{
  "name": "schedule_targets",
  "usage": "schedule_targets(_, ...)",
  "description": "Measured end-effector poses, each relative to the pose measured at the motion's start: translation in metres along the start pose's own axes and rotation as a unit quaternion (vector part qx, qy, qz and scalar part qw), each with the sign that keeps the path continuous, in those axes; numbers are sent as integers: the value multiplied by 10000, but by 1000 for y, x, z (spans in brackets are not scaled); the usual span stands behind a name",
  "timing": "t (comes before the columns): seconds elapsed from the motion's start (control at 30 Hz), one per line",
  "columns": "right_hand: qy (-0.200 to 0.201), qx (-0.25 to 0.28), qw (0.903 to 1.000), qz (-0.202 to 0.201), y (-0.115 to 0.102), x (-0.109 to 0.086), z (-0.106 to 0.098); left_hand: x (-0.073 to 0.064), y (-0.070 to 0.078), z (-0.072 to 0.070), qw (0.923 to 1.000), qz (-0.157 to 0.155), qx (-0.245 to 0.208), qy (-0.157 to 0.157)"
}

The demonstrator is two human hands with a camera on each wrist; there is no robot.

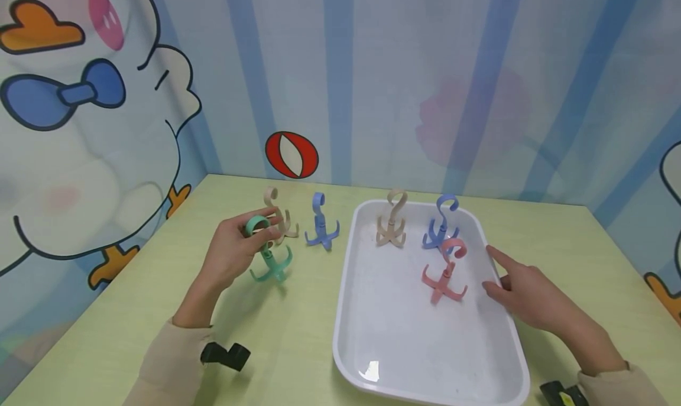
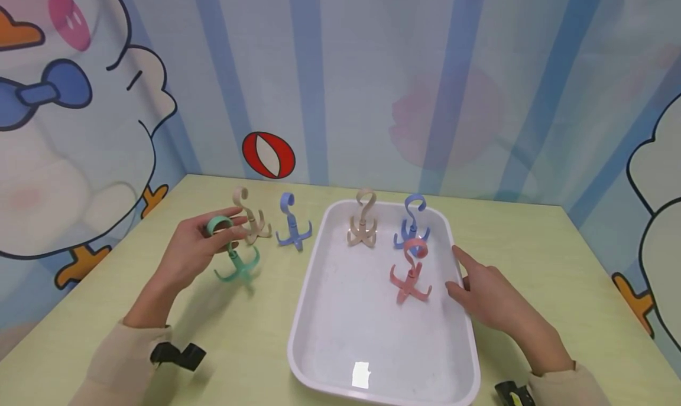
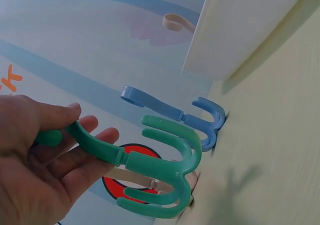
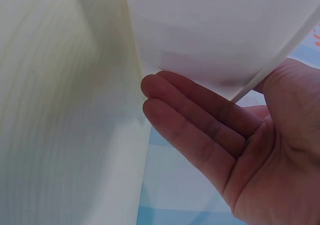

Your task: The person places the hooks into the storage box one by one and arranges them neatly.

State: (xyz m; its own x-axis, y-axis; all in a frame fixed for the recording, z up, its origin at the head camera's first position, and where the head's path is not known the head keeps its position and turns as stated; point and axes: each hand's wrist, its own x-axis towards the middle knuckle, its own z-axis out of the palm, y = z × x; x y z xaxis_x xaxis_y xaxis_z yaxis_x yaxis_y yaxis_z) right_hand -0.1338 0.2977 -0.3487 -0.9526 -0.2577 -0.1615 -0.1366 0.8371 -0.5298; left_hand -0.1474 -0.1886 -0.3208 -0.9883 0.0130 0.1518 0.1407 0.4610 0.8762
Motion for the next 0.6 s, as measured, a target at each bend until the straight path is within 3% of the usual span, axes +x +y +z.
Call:
schedule_targets(0.43, 2, 19, 10000, 35, -1, 0, 0, 3, 8, 5, 9998, 179, 58, 47)
schedule_targets(0.6, 6, -20, 10000, 27, -1, 0, 0, 5, 11, 7, 9995, 249, -171, -6)
